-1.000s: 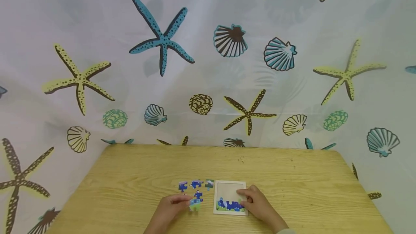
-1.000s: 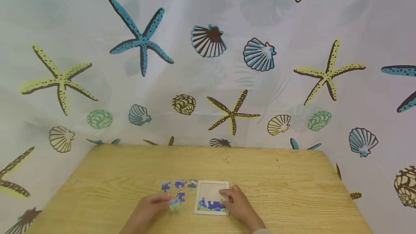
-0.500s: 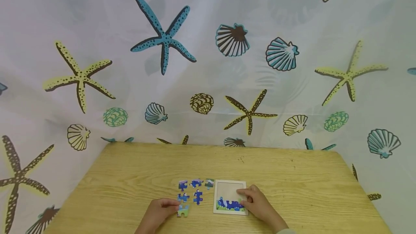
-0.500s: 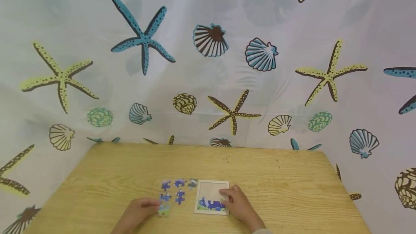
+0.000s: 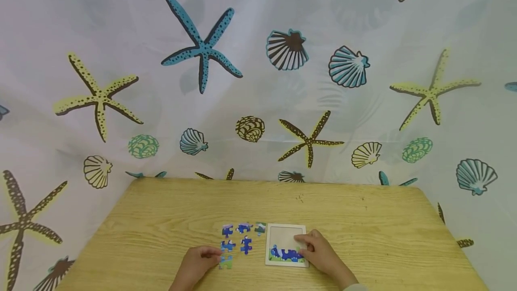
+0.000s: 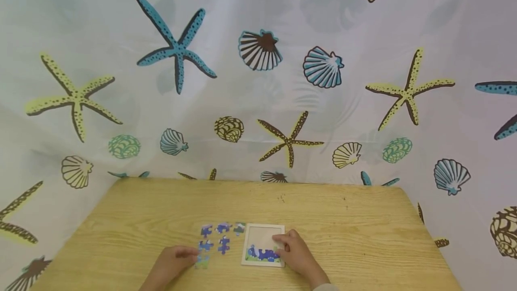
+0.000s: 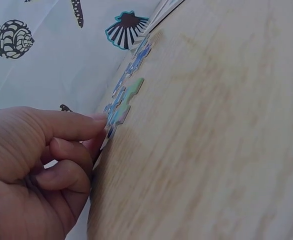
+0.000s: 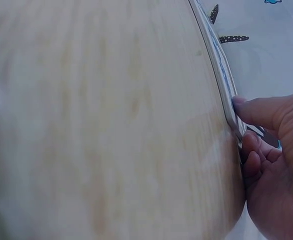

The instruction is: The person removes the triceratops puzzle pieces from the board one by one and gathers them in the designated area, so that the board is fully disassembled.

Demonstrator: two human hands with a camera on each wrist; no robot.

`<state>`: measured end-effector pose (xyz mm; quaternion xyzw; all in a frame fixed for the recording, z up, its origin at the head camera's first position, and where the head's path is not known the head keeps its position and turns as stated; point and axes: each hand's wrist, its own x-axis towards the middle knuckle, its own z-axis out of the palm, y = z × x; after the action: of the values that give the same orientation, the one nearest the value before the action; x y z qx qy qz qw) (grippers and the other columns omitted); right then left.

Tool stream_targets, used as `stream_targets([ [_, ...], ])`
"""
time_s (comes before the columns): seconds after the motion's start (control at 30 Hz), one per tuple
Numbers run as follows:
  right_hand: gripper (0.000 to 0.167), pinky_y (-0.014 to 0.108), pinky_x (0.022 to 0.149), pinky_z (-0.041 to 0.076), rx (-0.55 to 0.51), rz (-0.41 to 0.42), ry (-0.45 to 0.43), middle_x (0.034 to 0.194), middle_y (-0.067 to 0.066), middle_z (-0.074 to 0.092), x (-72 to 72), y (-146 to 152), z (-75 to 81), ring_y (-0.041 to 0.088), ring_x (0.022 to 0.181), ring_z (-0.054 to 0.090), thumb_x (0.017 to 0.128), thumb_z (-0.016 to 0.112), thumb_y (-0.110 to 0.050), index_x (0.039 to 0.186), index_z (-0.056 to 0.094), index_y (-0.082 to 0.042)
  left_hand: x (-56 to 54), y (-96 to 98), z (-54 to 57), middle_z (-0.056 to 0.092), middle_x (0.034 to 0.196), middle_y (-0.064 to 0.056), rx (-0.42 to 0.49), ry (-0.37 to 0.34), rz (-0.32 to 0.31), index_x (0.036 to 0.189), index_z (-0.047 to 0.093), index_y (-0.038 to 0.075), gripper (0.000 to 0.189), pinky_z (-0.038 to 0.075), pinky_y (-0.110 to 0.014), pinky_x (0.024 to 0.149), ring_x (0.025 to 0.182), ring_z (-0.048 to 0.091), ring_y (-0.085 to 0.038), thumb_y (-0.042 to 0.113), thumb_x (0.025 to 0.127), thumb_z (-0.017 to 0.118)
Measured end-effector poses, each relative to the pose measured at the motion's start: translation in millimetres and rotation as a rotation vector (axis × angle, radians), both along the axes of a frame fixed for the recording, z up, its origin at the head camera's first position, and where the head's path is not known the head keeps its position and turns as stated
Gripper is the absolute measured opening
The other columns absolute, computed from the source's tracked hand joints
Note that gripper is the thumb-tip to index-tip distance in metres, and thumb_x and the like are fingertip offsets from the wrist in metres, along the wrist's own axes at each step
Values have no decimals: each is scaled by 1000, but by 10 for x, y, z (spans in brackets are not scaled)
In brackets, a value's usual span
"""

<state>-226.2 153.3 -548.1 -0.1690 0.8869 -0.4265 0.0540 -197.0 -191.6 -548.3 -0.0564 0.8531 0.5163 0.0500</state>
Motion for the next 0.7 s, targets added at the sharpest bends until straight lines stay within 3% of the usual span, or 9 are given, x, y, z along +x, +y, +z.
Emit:
stream_targets([
  [0.33,33,20,59,32,-2,2,-6,80,1,37,-5,-5,1,9,68,36,88,66,-11,119,65,-4,17,28,43,63,81,-2,19,-27,30,97,70,-1,19,45,-30,67,74,55,-14,5,79,72],
  [0.53,33,20,59,32,-8,-5,-13,80,0,37,-5,6,-11,9,69,37,88,66,-13,119,65,-5,21,89,33,62,84,-3,61,-10,-20,102,67,-3,25,46,-29,68,77,56,-15,9,81,71],
  [0.7,33,21,58,33,-7,0,-9,81,0,38,-11,4,-21,9,69,37,88,66,-13,119,65,-5,4,279,40,60,82,-3,118,47,-101,104,66,-5,29,47,-25,66,75,55,-14,12,82,72],
])
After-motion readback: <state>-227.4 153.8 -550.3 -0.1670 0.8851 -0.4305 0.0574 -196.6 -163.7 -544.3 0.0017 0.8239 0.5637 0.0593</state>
